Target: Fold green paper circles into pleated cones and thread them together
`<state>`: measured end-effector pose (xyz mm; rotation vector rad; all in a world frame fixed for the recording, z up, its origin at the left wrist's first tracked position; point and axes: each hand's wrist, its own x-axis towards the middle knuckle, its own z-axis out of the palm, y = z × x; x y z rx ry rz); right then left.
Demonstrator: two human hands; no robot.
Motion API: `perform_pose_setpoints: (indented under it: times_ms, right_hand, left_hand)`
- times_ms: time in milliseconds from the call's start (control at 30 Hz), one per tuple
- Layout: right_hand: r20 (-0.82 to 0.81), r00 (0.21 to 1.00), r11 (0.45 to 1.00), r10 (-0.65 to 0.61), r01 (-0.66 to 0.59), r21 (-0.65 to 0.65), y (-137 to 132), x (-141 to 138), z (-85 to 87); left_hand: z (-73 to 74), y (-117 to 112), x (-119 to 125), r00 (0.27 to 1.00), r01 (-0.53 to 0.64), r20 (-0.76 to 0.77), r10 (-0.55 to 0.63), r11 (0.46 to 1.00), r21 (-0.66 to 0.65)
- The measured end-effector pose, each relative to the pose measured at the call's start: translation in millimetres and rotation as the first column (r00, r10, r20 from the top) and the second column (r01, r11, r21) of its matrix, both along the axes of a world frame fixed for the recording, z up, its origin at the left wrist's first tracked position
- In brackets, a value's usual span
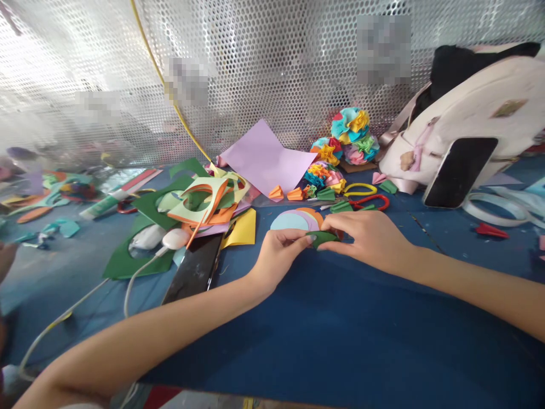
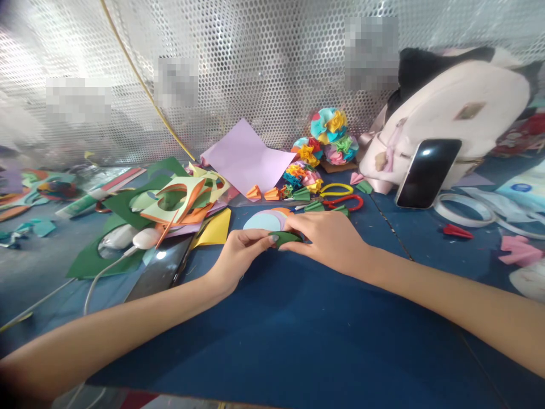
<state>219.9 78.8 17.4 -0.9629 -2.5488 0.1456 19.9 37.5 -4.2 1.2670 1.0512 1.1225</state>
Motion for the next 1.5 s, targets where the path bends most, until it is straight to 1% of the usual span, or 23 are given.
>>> perform_pose_setpoints:
  times_ms: [167, 233, 333, 433, 567, 633, 733, 833, 1000, 1100, 1167, 1233, 1300, 1400, 1500]
  right_hand:
    - [0.008, 1.0, 0.999, 0.031, -0.031, -0.008, 1.3, 0.4, 0.2]
    - [0.011, 0.999, 0.998, 0.049, -0.048, -0.034, 1.4, 0.0, 0.6]
    - [-0.024, 0.999, 0.99, 0.034, -0.037, -0.134, 1.8, -1.4, 1.3]
    - [-0.103, 0.995, 0.967, -0.002, -0.024, -0.252, 2.3, -3.5, 2.3]
    - [-0.203, 0.979, 0.941, -0.012, -0.057, -0.333, 1.3, -5.4, 2.9]
    - [-0.226, 0.974, 0.939, -0.001, -0.076, -0.335, 0.1, -5.8, 2.7]
    - [-0.242, 0.97, 0.955, 0.017, -0.088, -0.284, -1.6, -6.2, 1.6]
    - [-0.248, 0.968, 0.962, 0.029, -0.094, -0.255, -2.4, -6.5, 0.2]
    - [-0.285, 0.957, 0.926, 0.05, -0.151, -0.345, -2.9, -6.7, -2.0]
    - [-0.282, 0.957, 0.906, 0.06, -0.171, -0.387, -2.8, -6.9, -3.7]
    - [-0.251, 0.965, 0.903, 0.075, -0.172, -0.392, -2.7, -7.2, -4.8]
    - [-0.215, 0.971, 0.915, 0.107, -0.181, -0.361, -3.2, -7.5, -5.2]
    - [-0.186, 0.969, 0.929, 0.165, -0.215, -0.301, -4.7, -7.5, -4.7]
    - [-0.166, 0.954, 0.93, 0.248, -0.283, -0.236, -7.1, -7.1, -3.7]
    - [-0.211, 0.953, 0.932, 0.217, -0.267, -0.244, -7.4, -6.5, -3.7]
  left_hand:
    - [-1.7, 0.9, -0.5, 1.0, 0.015, -0.021, -0.015, 1.0, 0.025]
    - [-2.6, 1.3, -0.5, 0.999, 0.021, -0.043, -0.02, 0.999, 0.031]
    - [-2.9, 1.4, -0.1, 0.998, 0.026, -0.059, -0.023, 0.999, 0.035]
    - [-1.0, 0.4, 0.4, 0.998, 0.023, -0.057, -0.022, 1.0, 0.017]
    - [2.2, -1.9, 1.3, 0.996, 0.031, -0.082, -0.031, 1.0, -0.004]
    - [2.7, -2.5, 1.6, 0.994, 0.026, -0.104, -0.028, 1.0, -0.014]
    - [2.1, -2.5, 1.4, 0.994, 0.028, -0.108, -0.032, 0.999, -0.032]
    - [1.4, -2.3, 0.7, 0.991, 0.038, -0.127, -0.04, 0.999, -0.015]
    - [1.5, -2.4, -0.1, 0.99, 0.062, -0.132, -0.051, 0.995, 0.077]
    - [2.7, -2.4, -0.2, 0.991, 0.04, -0.133, -0.027, 0.995, 0.096]
    - [4.0, -2.8, 0.0, 0.986, 0.048, -0.163, -0.031, 0.994, 0.101]
    - [5.1, -3.7, 0.6, 0.972, 0.079, -0.23, -0.05, 0.99, 0.119]
    - [5.4, -4.5, 1.6, 0.951, 0.129, -0.297, -0.087, 0.984, 0.126]
    - [4.2, -4.8, 3.2, 0.935, 0.197, -0.322, -0.151, 0.974, 0.115]
    - [2.7, -4.7, 4.3, 0.938, 0.194, -0.314, -0.147, 0.973, 0.124]
